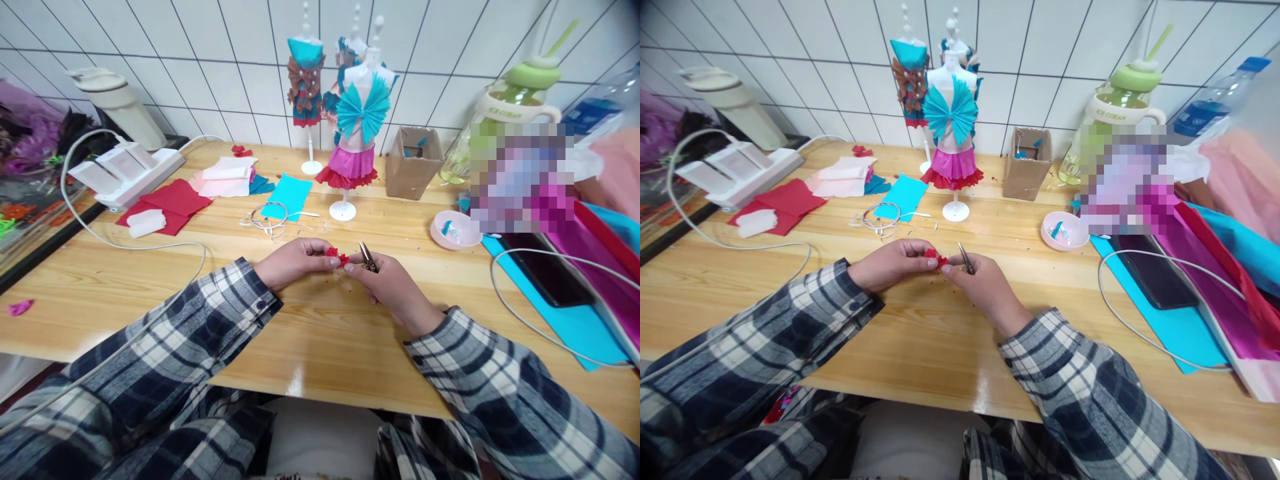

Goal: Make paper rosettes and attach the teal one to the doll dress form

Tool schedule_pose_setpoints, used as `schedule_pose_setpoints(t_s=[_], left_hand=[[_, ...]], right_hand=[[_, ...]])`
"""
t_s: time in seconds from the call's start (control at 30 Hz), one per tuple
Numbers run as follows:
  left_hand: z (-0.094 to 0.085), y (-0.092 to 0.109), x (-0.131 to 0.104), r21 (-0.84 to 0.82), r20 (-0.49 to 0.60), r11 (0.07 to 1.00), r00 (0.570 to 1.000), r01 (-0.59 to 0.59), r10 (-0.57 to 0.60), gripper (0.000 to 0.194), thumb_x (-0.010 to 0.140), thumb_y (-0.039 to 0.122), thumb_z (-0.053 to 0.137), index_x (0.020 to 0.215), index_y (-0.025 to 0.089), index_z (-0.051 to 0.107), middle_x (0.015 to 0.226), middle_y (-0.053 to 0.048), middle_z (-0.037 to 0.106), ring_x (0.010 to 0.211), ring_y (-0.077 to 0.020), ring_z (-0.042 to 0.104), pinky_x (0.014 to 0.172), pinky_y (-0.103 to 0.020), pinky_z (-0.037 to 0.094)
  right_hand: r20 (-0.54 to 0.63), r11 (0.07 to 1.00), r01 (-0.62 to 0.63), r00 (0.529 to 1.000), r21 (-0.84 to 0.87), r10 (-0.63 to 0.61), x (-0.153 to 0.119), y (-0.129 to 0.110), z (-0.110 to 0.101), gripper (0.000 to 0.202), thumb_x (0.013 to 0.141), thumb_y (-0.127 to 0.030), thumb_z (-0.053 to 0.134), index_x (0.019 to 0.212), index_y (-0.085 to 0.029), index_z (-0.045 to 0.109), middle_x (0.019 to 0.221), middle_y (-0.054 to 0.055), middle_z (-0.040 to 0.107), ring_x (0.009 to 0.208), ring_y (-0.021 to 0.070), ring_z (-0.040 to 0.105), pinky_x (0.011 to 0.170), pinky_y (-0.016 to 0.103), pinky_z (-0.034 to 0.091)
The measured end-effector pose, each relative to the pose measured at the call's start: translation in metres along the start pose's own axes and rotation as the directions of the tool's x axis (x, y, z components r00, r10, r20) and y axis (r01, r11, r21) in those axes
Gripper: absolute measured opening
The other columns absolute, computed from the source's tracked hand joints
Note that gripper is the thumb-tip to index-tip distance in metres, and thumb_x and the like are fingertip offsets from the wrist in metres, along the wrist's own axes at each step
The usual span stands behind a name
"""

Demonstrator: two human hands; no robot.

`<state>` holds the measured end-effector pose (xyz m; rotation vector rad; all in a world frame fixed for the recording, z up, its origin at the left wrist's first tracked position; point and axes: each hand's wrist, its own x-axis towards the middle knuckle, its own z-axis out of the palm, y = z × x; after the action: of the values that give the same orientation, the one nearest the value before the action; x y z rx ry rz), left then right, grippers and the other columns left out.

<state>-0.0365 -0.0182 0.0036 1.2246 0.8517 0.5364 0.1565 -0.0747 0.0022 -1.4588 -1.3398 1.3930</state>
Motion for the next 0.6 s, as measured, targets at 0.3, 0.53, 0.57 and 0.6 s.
schedule_pose_setpoints(t_s=[0.3,0.53,0.57,0.6], left_hand=[[-0.0004,-0.0010,0.0010,-0.056,-0.023,0.998,1.000,-0.019,0.017,0.026,0.070,0.034,0.080,0.081,0.013,0.069,0.084,-0.003,0.069,0.079,-0.0132,0.060,0.080,-0.029,0.044],[-0.0003,-0.0005,0.0015,-0.090,-0.031,0.995,0.999,-0.039,0.036,0.025,0.068,0.033,0.081,0.079,0.014,0.070,0.081,-0.001,0.068,0.076,-0.0120,0.059,0.079,-0.028,0.043],[-0.0004,-0.0005,0.0013,-0.082,-0.029,0.996,0.999,-0.034,0.032,0.025,0.069,0.033,0.081,0.079,0.014,0.069,0.081,-0.001,0.068,0.077,-0.0121,0.059,0.079,-0.028,0.043],[-0.0003,-0.0005,0.0011,-0.071,-0.025,0.997,0.999,-0.029,0.028,0.025,0.069,0.034,0.081,0.079,0.014,0.069,0.082,-0.001,0.068,0.077,-0.0122,0.059,0.079,-0.028,0.043]], right_hand=[[-0.010,0.999,-0.037,0.999,-0.006,0.037,-0.0012,-0.0016,-0.0012,0.026,0.077,-0.043,0.066,0.086,-0.018,0.061,0.064,-0.005,0.048,0.048,0.0076,0.040,0.041,0.021,0.034],[-0.011,0.998,-0.059,0.998,0.029,0.060,-0.0011,-0.0025,-0.0011,0.030,0.084,-0.048,0.056,0.082,-0.018,0.059,0.056,-0.006,0.041,0.042,0.0073,0.036,0.036,0.021,0.032],[-0.013,0.998,-0.055,0.998,0.024,0.056,-0.0009,-0.0022,-0.0010,0.029,0.082,-0.046,0.059,0.089,-0.018,0.062,0.057,-0.006,0.043,0.042,0.0073,0.036,0.036,0.021,0.031],[-0.008,0.998,-0.052,0.999,0.021,0.052,-0.0008,-0.0020,-0.0010,0.030,0.081,-0.044,0.061,0.095,-0.018,0.064,0.058,-0.006,0.044,0.043,0.0073,0.036,0.036,0.020,0.031]])
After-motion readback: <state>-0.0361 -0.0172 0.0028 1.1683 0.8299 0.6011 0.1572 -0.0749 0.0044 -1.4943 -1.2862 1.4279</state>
